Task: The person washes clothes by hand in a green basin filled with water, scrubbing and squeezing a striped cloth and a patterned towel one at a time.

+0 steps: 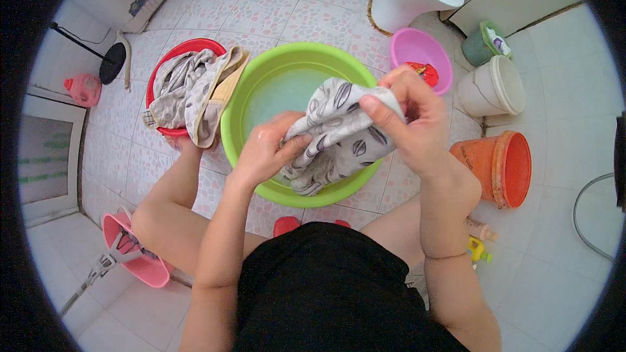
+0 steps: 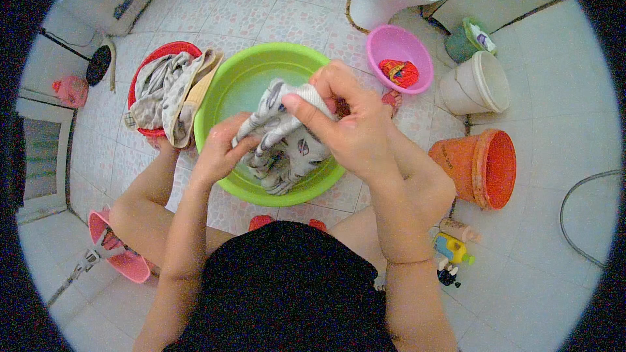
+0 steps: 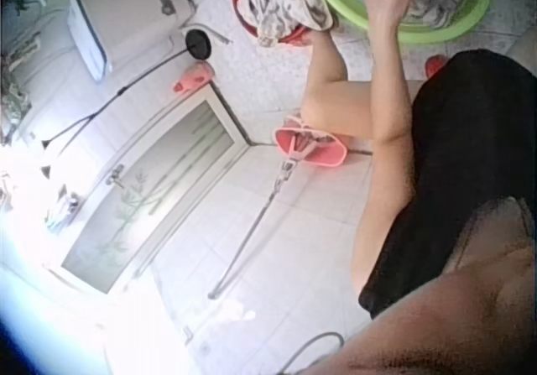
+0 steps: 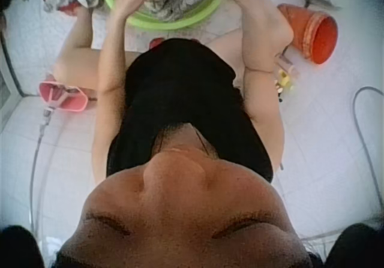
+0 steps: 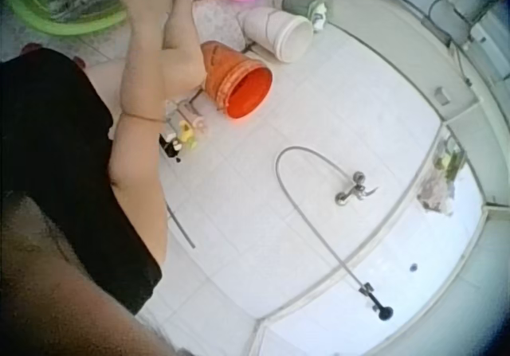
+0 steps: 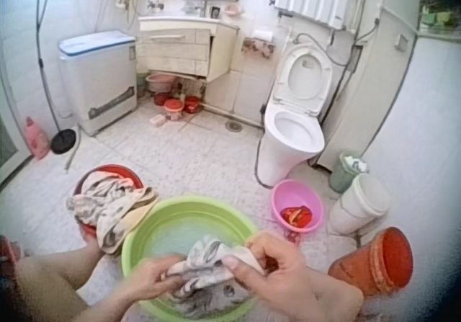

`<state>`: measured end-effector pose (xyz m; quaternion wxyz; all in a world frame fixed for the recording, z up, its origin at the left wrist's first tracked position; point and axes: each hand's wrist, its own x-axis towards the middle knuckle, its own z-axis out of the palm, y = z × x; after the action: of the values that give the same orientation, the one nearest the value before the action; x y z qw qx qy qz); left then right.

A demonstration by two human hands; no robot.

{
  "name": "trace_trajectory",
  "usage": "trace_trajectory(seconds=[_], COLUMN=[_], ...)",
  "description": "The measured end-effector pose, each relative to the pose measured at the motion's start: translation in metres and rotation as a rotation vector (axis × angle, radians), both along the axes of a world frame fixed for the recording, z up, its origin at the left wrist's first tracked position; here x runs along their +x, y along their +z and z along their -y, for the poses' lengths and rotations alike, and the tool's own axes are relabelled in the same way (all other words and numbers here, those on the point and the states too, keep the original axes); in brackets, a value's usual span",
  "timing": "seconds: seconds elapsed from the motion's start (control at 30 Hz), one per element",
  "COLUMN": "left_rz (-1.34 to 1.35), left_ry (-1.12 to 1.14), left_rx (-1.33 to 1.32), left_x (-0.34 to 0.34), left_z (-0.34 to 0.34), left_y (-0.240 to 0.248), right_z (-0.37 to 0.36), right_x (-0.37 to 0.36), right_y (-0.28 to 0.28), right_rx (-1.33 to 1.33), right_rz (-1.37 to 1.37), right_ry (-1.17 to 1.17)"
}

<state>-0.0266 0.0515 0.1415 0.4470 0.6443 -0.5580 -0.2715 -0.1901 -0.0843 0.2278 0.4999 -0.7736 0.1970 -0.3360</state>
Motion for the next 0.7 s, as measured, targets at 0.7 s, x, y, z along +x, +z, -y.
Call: trace_trajectory(seconds=[0.7], left_rz=[-0.018], left_ry=[0.448], left_rx=[0.436], left_x=[0.051], left_z=[-0.035], left_y=[-0.123], right_z=[0.041], right_x=[0.071], right_y=[-0.22], right_rx=[0.278], right_rz=[-0.274], right_ry=[-0.006])
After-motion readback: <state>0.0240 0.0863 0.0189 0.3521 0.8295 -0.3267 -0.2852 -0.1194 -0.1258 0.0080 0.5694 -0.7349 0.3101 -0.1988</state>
